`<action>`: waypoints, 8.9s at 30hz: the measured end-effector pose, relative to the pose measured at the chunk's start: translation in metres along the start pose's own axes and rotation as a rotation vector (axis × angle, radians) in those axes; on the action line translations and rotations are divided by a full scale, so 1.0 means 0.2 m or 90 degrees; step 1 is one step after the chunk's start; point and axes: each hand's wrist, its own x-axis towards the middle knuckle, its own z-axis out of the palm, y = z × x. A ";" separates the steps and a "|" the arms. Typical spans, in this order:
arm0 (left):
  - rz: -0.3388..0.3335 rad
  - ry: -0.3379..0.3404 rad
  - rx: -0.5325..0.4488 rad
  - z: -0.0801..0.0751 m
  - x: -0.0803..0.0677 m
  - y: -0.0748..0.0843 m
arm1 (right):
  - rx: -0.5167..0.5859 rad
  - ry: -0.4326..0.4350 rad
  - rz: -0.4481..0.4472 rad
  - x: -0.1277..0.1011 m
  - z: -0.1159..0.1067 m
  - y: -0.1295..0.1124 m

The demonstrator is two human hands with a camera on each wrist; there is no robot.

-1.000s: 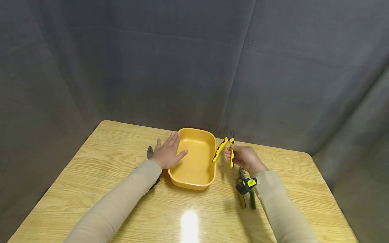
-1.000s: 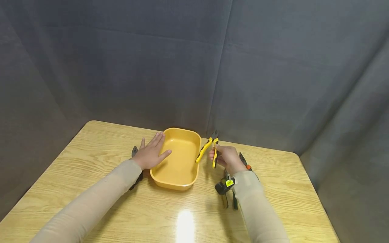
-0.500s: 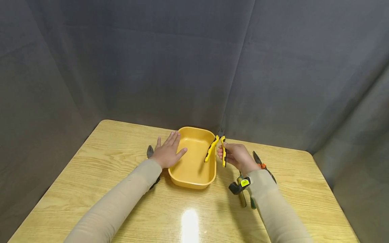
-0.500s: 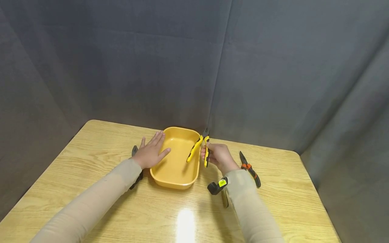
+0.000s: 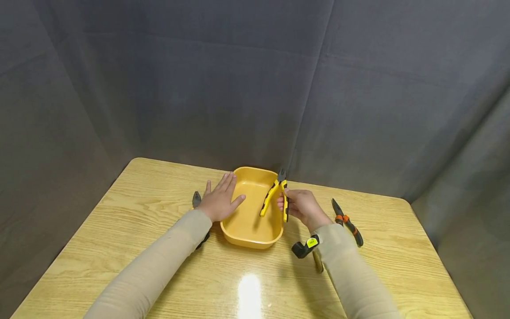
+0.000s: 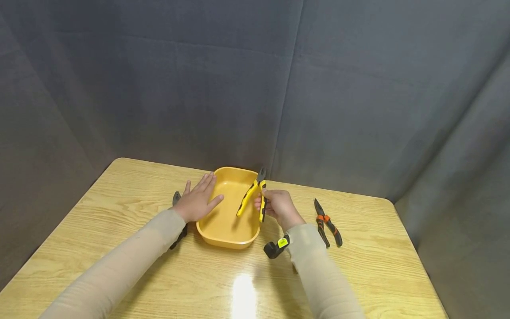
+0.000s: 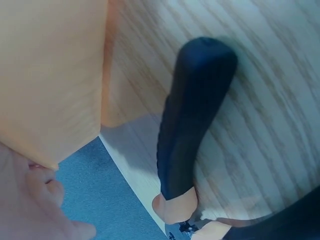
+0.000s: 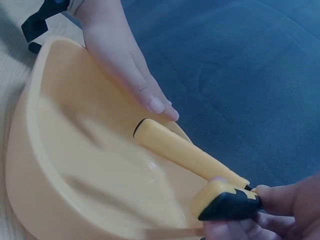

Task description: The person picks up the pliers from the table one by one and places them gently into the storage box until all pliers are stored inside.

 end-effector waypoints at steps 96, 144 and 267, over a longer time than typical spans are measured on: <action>-0.014 0.026 -0.040 0.02 0.01 -0.02 | -0.069 0.015 0.053 0.12 0.42 0.24; -0.027 0.018 -0.055 0.03 0.00 -0.08 | -0.154 -0.032 0.025 0.14 0.51 0.27; -0.052 0.003 0.040 -0.01 -0.01 -0.03 | -0.316 0.030 -0.120 0.15 0.52 0.25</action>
